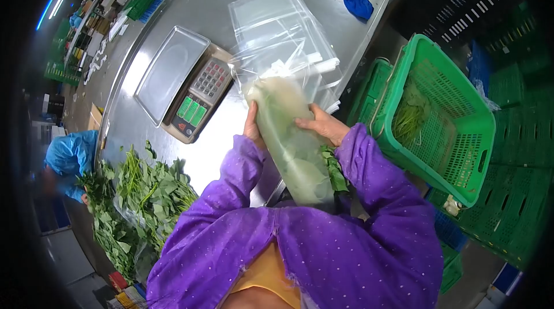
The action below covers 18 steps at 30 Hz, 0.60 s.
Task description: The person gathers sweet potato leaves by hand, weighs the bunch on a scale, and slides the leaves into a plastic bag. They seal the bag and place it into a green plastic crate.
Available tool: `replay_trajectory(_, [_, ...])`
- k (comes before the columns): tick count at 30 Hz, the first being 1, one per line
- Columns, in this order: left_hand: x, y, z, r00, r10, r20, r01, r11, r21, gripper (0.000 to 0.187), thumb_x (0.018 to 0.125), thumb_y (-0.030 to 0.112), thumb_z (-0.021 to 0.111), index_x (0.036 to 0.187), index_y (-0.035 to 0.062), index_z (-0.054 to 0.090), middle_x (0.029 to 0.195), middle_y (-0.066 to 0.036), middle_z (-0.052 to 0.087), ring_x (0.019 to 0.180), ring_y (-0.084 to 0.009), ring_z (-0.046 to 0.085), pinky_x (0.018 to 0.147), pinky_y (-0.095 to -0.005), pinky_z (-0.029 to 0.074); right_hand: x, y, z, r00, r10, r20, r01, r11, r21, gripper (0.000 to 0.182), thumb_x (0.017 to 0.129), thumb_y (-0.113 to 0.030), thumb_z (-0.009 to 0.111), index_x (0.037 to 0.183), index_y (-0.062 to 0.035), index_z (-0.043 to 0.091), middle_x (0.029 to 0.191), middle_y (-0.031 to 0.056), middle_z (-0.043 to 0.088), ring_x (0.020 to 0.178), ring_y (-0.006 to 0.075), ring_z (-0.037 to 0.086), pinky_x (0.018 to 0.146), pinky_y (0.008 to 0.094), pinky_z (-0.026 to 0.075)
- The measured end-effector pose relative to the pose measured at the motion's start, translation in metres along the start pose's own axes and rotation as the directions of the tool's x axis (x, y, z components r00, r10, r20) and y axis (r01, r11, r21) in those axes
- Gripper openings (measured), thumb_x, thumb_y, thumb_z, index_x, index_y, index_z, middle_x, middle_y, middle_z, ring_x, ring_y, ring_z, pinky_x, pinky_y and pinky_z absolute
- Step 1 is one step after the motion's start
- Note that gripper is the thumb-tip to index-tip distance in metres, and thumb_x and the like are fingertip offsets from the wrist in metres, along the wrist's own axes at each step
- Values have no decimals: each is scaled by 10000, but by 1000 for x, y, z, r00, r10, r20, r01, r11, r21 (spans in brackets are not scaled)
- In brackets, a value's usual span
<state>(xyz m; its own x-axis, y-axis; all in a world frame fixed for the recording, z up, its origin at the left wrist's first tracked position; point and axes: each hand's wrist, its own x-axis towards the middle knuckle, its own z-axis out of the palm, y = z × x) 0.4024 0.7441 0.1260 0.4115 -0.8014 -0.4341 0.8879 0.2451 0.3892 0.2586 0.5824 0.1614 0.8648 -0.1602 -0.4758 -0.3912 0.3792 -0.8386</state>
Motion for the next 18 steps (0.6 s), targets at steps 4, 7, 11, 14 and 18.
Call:
replay_trajectory(4, [-2,-8,9,998,70,-9,-68,990,126,620,854,458,496,1302,72,310,1224,-158,466,1044,-284,525,888,-442,428,-1,-2,-1,999,-35,0,34,988,154,829,796,-298,663,1354,40,153,1272,182,387,1116,231,470,906,320,414])
replay_trajectory(7, [-18,-40,-3,998,32,-63,-10,947,321,650,871,525,407,1327,72,304,1290,-145,422,1144,-282,450,944,-420,376,-4,10,-10,997,-72,26,65,979,195,777,824,-322,628,1355,25,179,1266,146,407,1109,211,476,899,298,416])
replay_trajectory(11, [-14,-35,-14,996,-39,86,18,973,232,754,848,626,334,1347,63,287,1331,-153,381,1197,-300,400,982,-435,339,-5,13,-13,997,-28,67,17,988,156,682,853,-356,583,1333,9,265,1236,99,447,1088,168,482,891,270,414])
replay_trajectory(14, [-14,6,20,982,-187,-5,185,976,-116,824,807,690,316,1318,45,341,1311,-188,399,1182,-358,411,990,-494,336,-6,3,7,991,103,84,-107,993,46,606,860,-384,563,1277,10,368,1184,79,491,1048,144,500,869,262,423])
replay_trajectory(18, [-1,13,22,993,-43,113,54,994,-93,829,802,696,324,1312,43,352,1289,-191,424,1161,-351,436,975,-488,356,-6,-4,14,993,56,102,-70,989,131,548,863,-417,547,1188,17,470,1086,59,549,971,127,536,813,262,448])
